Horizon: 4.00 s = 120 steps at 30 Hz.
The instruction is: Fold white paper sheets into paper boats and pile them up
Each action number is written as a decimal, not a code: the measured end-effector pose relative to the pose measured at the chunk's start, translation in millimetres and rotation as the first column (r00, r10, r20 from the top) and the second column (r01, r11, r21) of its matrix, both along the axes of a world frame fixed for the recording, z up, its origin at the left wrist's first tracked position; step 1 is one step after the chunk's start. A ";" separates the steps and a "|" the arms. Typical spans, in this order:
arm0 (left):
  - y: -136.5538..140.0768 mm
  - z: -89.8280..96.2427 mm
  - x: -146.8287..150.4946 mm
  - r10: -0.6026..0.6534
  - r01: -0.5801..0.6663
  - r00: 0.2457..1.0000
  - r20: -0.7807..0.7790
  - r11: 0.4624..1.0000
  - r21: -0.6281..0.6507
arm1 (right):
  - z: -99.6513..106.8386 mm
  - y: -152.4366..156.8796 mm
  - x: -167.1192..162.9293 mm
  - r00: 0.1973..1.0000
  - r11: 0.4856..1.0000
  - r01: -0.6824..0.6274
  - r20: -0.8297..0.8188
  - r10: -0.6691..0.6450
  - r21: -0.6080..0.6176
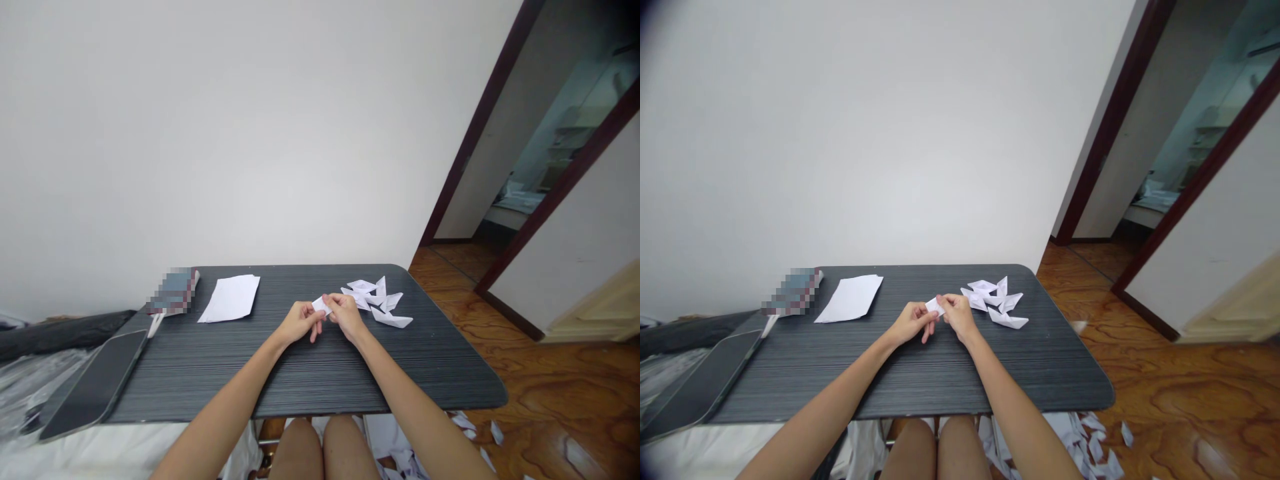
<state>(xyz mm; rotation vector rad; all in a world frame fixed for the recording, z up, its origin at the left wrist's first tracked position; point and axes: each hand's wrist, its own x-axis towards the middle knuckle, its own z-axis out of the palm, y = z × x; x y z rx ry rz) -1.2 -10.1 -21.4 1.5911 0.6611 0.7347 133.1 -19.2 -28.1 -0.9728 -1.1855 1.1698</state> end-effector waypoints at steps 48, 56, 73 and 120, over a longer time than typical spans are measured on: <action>3.0 -6.1 -3.2 0.524 -0.310 0.846 -0.101 0.636 0.706 | -3.4 -3.6 -1.5 0.905 0.960 0.121 0.370 -0.212 0.253; 4.5 1.9 -7.4 0.488 -0.333 0.871 -0.056 0.670 0.663 | 1.0 -3.8 3.4 0.922 0.967 0.126 0.334 -0.196 0.222; 7.5 12.4 -24.6 0.284 -0.089 0.942 -0.179 0.723 0.685 | 13.1 -13.7 19.0 0.767 0.897 -0.147 0.620 -0.163 0.418; 14.4 6.7 -19.9 0.389 -0.250 0.891 -0.234 0.850 0.463 | -8.1 6.1 11.1 0.963 0.994 0.033 0.262 -0.061 0.108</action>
